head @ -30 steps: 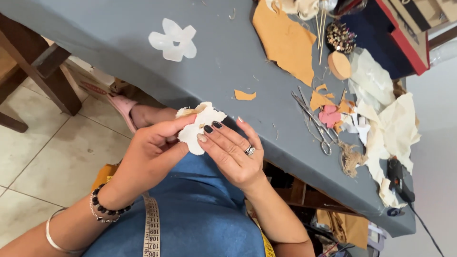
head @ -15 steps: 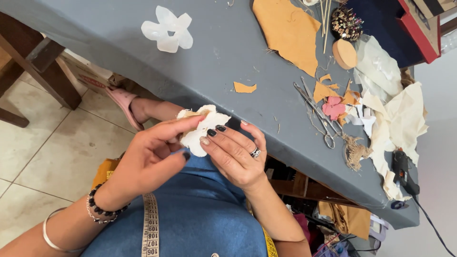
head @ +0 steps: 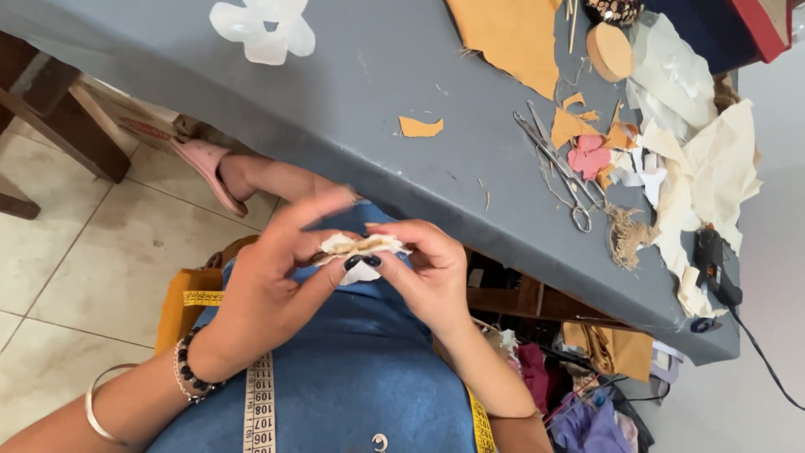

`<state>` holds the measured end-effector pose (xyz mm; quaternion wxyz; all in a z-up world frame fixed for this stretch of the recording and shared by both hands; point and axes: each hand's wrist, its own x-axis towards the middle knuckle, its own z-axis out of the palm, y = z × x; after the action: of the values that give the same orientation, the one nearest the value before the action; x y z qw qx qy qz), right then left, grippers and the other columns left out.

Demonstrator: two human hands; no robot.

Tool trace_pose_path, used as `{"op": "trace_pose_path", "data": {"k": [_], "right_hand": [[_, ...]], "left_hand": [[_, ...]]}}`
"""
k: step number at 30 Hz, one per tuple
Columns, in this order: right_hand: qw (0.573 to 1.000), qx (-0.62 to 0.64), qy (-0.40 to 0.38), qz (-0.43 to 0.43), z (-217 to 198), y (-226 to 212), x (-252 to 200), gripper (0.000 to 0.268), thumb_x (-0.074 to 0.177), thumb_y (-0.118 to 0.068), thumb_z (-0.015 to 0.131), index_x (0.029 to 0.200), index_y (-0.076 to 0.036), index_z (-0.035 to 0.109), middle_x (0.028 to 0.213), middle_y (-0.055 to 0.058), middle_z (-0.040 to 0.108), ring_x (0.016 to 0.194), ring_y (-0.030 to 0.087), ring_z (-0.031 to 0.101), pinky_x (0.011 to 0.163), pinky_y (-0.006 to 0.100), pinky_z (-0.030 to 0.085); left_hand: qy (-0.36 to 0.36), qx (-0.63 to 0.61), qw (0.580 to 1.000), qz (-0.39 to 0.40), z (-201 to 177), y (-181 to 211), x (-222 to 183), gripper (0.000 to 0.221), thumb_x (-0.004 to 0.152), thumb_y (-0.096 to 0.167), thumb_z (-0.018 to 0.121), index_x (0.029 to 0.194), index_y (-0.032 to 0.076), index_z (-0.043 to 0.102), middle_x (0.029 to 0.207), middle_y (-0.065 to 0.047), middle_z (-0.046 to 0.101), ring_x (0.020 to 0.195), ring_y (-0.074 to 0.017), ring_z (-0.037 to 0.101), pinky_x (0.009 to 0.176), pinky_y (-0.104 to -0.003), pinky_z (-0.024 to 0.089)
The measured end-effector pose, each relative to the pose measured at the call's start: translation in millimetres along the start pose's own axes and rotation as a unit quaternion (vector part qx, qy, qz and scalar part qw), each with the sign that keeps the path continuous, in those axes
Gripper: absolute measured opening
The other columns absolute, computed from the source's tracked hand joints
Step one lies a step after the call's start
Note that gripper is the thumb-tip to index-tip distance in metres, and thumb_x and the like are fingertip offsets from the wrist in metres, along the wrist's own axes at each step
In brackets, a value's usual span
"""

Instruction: Crafting decorative flowers from fabric using scissors and a hot glue gun

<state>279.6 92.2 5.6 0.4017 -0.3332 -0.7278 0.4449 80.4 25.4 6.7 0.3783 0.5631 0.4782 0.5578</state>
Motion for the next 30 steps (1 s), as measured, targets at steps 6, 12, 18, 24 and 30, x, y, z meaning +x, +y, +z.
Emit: {"op": "trace_pose_path", "data": {"k": [6, 12, 18, 24, 30], "right_hand": [[0.998, 0.0, 0.052, 0.023, 2.7, 29.6, -13.7, 0.02, 0.094, -0.014, 0.076, 0.111, -0.008, 0.07, 0.105, 0.007, 0.074, 0.09, 0.012, 0.067, 0.08, 0.025, 0.054], [0.942, -0.264, 0.067, -0.197, 9.8, 12.0, -6.0, 0.009, 0.1, -0.012, 0.064, 0.095, -0.004, 0.064, 0.095, 0.012, 0.076, 0.072, 0.024, 0.064, 0.072, 0.036, 0.052], [0.949, -0.256, 0.055, -0.178, 1.9, 6.1, -5.1, 0.013, 0.103, -0.018, 0.063, 0.102, -0.008, 0.071, 0.089, 0.005, 0.073, 0.071, 0.02, 0.065, 0.07, 0.035, 0.05], [0.996, -0.085, 0.035, 0.005, 1.8, 8.6, -2.5, 0.017, 0.101, -0.023, 0.065, 0.099, -0.008, 0.073, 0.1, 0.008, 0.078, 0.087, 0.014, 0.073, 0.078, 0.026, 0.056], [0.995, -0.088, 0.056, -0.004, 7.6, 16.5, -13.8, 0.02, 0.098, -0.029, 0.069, 0.089, -0.011, 0.066, 0.078, -0.001, 0.062, 0.07, 0.007, 0.054, 0.065, 0.024, 0.043]], "left_hand": [[0.051, -0.034, 0.996, -0.06, 6.9, -10.4, 1.7, 0.02, 0.092, 0.017, 0.072, 0.11, 0.01, 0.078, 0.104, -0.001, 0.081, 0.085, -0.0052, 0.075, 0.081, -0.019, 0.06], [0.052, 0.083, 0.995, 0.002, 17.4, -20.0, -1.9, 0.017, 0.089, 0.012, 0.072, 0.102, 0.019, 0.079, 0.096, 0.008, 0.081, 0.081, -0.0041, 0.073, 0.062, -0.02, 0.056], [0.057, 0.066, 0.996, 0.035, 15.2, -17.8, -6.2, 0.005, 0.092, 0.018, 0.074, 0.097, 0.017, 0.077, 0.093, 0.008, 0.08, 0.072, -0.0018, 0.07, 0.065, -0.02, 0.051], [0.041, 0.02, 0.998, -0.041, 13.7, -19.2, 2.8, 0.013, 0.093, 0.019, 0.07, 0.102, 0.013, 0.078, 0.094, 0.005, 0.08, 0.073, -0.0029, 0.067, 0.068, -0.019, 0.054], [0.064, -0.004, 0.997, -0.044, 17.1, -19.7, 1.1, 0.008, 0.094, 0.02, 0.073, 0.094, 0.012, 0.074, 0.072, 0.009, 0.068, 0.063, -0.0013, 0.051, 0.055, -0.02, 0.042]]}}
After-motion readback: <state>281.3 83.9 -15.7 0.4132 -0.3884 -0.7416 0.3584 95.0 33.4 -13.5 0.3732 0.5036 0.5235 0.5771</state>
